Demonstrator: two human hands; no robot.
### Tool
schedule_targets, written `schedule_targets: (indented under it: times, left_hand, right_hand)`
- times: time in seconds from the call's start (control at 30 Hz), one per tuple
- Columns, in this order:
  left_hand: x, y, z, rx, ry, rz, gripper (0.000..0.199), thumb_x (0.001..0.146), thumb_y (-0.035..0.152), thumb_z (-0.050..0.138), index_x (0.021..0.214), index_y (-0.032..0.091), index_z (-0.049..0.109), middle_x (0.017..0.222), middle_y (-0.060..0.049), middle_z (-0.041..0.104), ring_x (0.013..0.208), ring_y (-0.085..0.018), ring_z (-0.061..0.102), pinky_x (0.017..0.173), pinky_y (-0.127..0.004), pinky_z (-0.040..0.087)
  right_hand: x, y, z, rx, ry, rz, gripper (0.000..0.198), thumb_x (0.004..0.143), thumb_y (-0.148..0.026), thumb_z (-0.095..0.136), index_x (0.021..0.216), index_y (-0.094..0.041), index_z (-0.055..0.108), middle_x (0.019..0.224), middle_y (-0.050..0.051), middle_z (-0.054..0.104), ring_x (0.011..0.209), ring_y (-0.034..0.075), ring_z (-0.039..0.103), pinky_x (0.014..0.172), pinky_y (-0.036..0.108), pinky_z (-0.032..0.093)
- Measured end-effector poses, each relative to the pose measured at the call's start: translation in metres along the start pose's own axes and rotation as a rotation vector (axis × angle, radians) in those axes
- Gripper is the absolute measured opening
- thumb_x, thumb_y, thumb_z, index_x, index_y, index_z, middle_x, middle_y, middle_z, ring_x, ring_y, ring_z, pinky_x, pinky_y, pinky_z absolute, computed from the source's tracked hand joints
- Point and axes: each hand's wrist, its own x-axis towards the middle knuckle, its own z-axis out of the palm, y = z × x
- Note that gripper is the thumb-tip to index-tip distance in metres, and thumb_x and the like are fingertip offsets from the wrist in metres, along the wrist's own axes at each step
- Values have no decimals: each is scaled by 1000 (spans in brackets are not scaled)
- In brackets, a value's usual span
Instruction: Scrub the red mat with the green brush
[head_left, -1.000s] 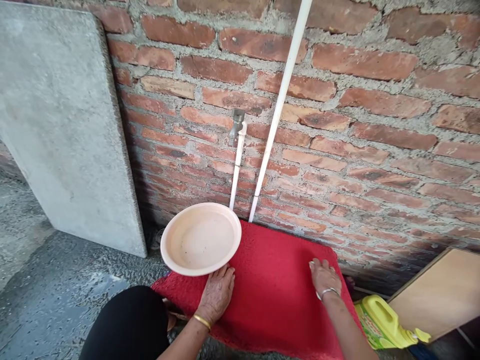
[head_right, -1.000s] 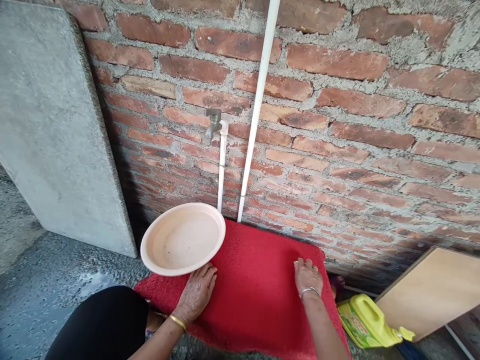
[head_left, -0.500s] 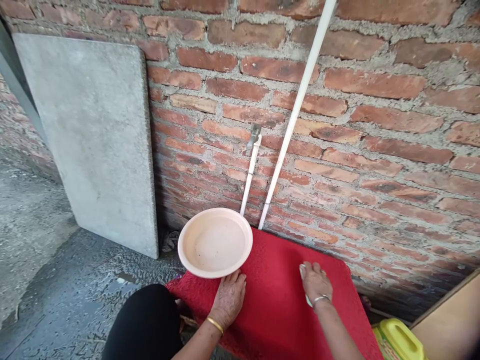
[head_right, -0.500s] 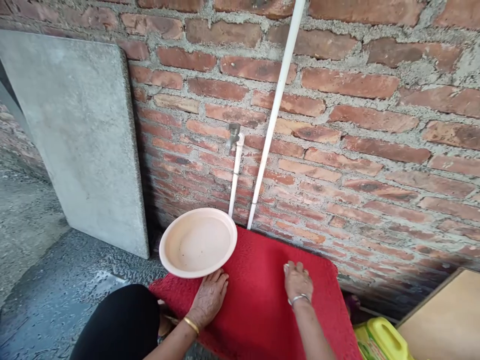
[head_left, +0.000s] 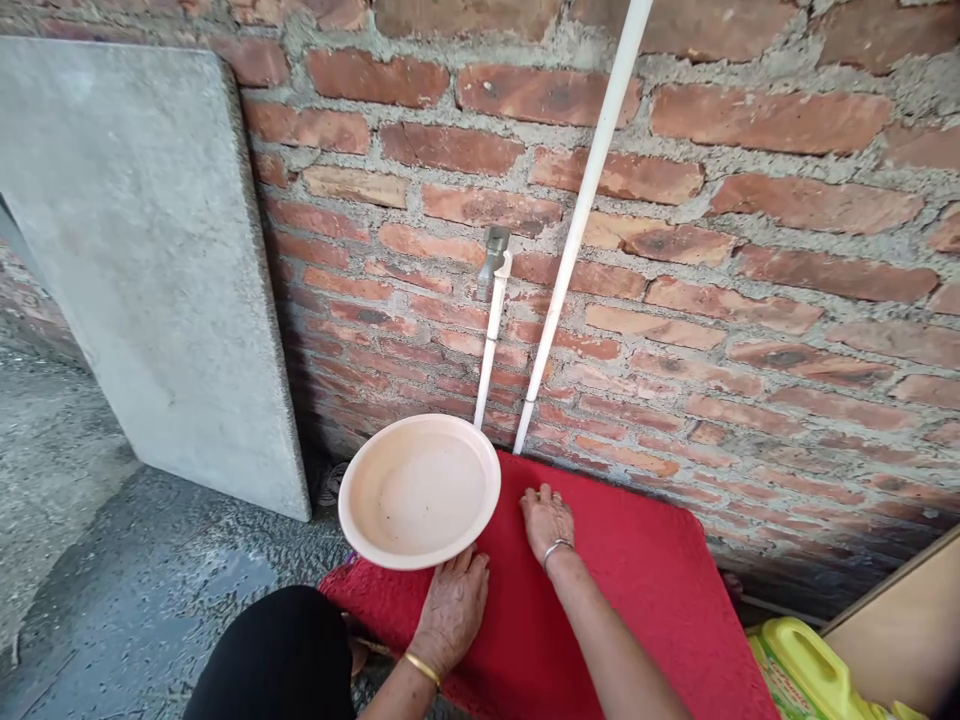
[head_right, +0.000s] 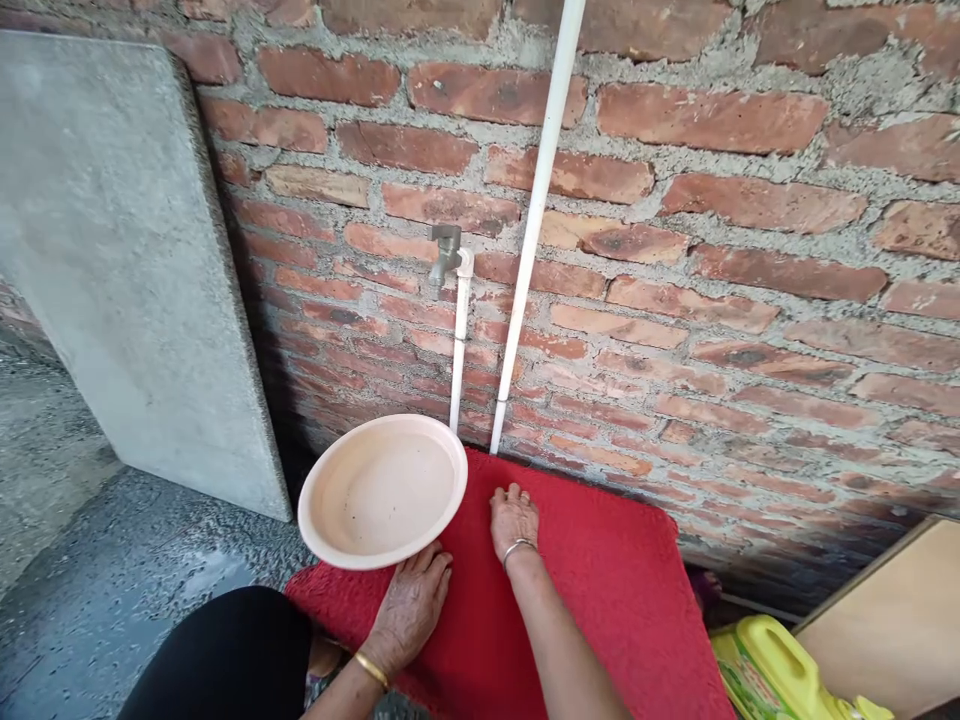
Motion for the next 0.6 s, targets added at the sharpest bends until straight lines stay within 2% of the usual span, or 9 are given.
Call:
schedule_targets:
  times: [0.13, 0.27, 0.37, 0.47, 0.53, 0.6]
  left_hand:
    - [-3, -5, 7, 39, 55, 41, 26, 92, 11, 50, 107, 22, 68, 112, -8, 70, 106, -24, 67, 94, -42, 55]
    - [-4, -8, 13, 75, 84, 66, 26, 92, 13, 49, 107, 21, 69, 112, -9, 70, 106, -25, 67, 93, -43, 55]
    - [-4, -8, 14, 86, 86, 69, 26, 92, 13, 48, 107, 21, 69, 112, -9, 70, 107, -25, 67, 94, -44, 55]
    - [-3, -6, 13, 77, 65, 58, 26, 92, 13, 48, 107, 21, 69, 112, -9, 70, 107, -25, 67, 94, -44, 55]
    - [-2, -4, 10, 60, 41, 49, 26, 92, 13, 48, 107, 22, 68, 113, -8, 70, 107, -25, 67, 94, -43, 55]
    - [-1, -1, 6, 41, 18, 31, 27, 92, 11, 48, 107, 22, 68, 113, -7, 71, 109, -24, 66, 96, -42, 55]
  right_hand:
    - [-6, 90, -2, -75, -11, 198, 44, 103, -34, 29, 133, -22, 59, 134, 16, 57, 115, 27, 59, 93, 39, 46]
    - [-32, 181, -5, -124, -39, 382, 45, 103, -33, 27, 132, -19, 59, 130, 17, 60, 111, 28, 62, 90, 40, 48]
    - [-56, 227, -8, -143, -58, 479, 47, 103, -31, 24, 128, -18, 61, 126, 18, 62, 107, 28, 65, 88, 40, 49]
    - [-70, 244, -10, -155, -70, 532, 48, 103, -30, 22, 126, -17, 62, 124, 19, 63, 107, 28, 66, 87, 41, 50]
    - [-69, 237, -12, -158, -65, 524, 48, 103, -29, 23, 127, -15, 62, 125, 20, 62, 108, 29, 66, 88, 41, 49]
    - [-60, 218, -14, -156, -47, 477, 48, 103, -29, 23, 130, -14, 60, 128, 20, 60, 109, 29, 65, 90, 40, 48]
